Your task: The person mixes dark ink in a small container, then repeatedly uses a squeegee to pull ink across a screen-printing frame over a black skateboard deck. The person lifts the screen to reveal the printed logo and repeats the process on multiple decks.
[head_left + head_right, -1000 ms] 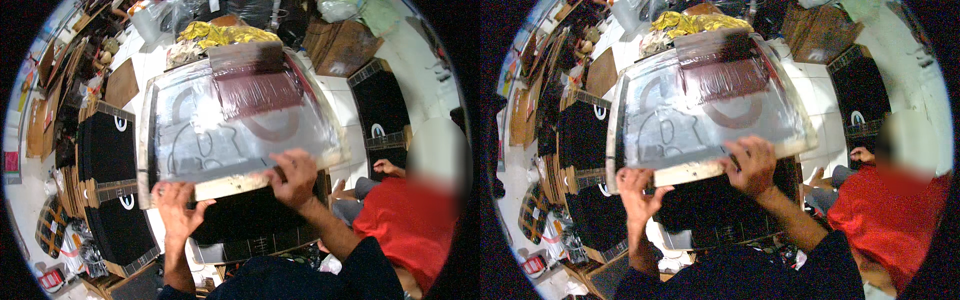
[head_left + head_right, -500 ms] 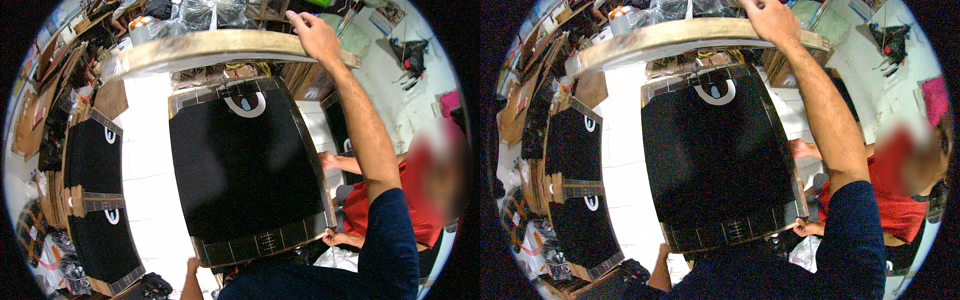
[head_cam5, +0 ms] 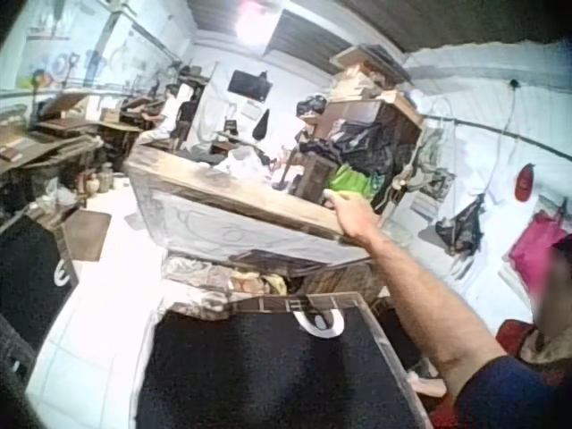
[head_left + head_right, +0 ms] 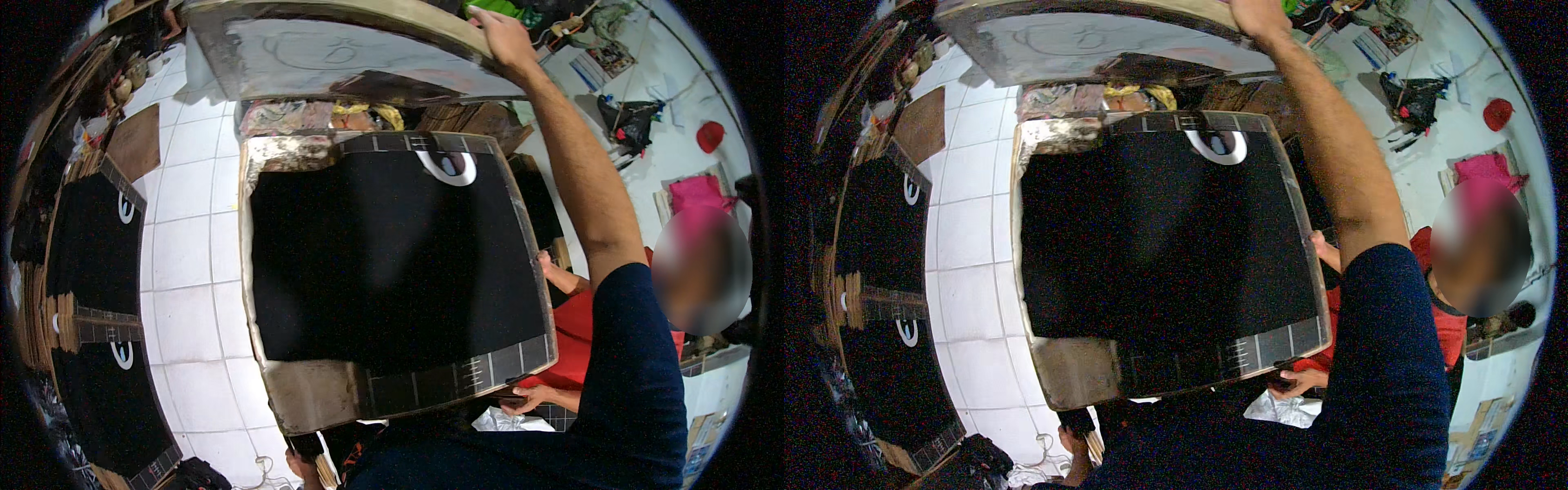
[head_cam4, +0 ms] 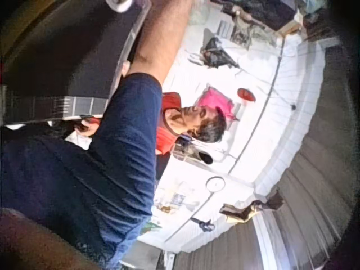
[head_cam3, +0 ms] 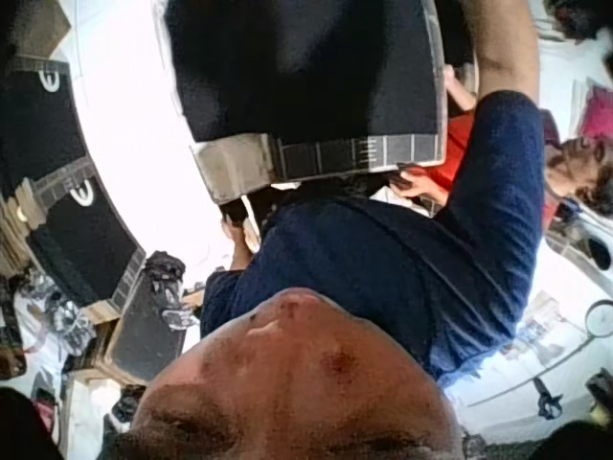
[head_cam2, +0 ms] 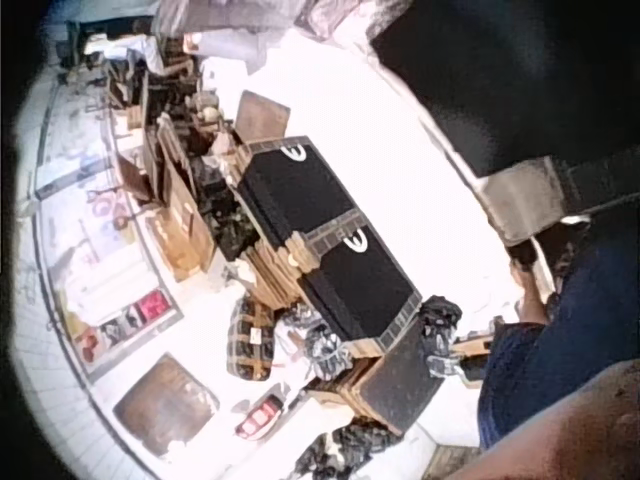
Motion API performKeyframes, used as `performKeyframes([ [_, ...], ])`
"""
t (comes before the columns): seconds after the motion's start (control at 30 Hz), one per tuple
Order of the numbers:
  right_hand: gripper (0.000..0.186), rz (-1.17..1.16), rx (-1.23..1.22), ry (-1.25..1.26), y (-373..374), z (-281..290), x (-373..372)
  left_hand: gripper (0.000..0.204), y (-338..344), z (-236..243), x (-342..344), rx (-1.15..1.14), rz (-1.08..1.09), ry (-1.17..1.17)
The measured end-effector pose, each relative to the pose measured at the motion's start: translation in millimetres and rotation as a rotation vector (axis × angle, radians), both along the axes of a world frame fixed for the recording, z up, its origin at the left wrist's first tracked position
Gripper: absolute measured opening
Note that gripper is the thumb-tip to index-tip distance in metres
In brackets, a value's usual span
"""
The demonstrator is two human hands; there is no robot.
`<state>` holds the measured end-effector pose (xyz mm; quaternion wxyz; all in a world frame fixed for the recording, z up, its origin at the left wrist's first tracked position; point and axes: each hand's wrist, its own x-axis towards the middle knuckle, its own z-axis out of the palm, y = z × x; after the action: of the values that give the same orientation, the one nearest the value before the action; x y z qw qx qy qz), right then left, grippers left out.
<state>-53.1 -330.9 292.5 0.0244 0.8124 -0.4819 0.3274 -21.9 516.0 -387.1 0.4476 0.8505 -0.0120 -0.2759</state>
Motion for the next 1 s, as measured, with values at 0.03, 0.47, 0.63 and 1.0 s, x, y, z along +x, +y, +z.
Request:
performKeyframes([
  [0.03, 0.056, -0.062, 0.023, 0.005, 2.4, 0.4, 1.8, 0.050, 5.2, -1.8, -0.7, 0.237, -0.119, -0.004],
  [0.47, 0.059, -0.040, -0.026, 0.011, 21.6, 11.8, 12.3, 0.034, -85.6, 356.0, 237.9, 0.977, -0.064, -1.002],
  [0.63, 0.065, -0.009, -0.054, 0.071, 1.3, 16.5, 17.9, 0.038, 66.4, 587.5, 202.0, 0.810, 0.084, -1.084],
  [1.0, 0.067, 0.003, 0.061, -0.012, 13.3, 25.9, 18.8, 0.033, 115.0, 510.3, 163.3, -0.366, 0.687, -0.721],
])
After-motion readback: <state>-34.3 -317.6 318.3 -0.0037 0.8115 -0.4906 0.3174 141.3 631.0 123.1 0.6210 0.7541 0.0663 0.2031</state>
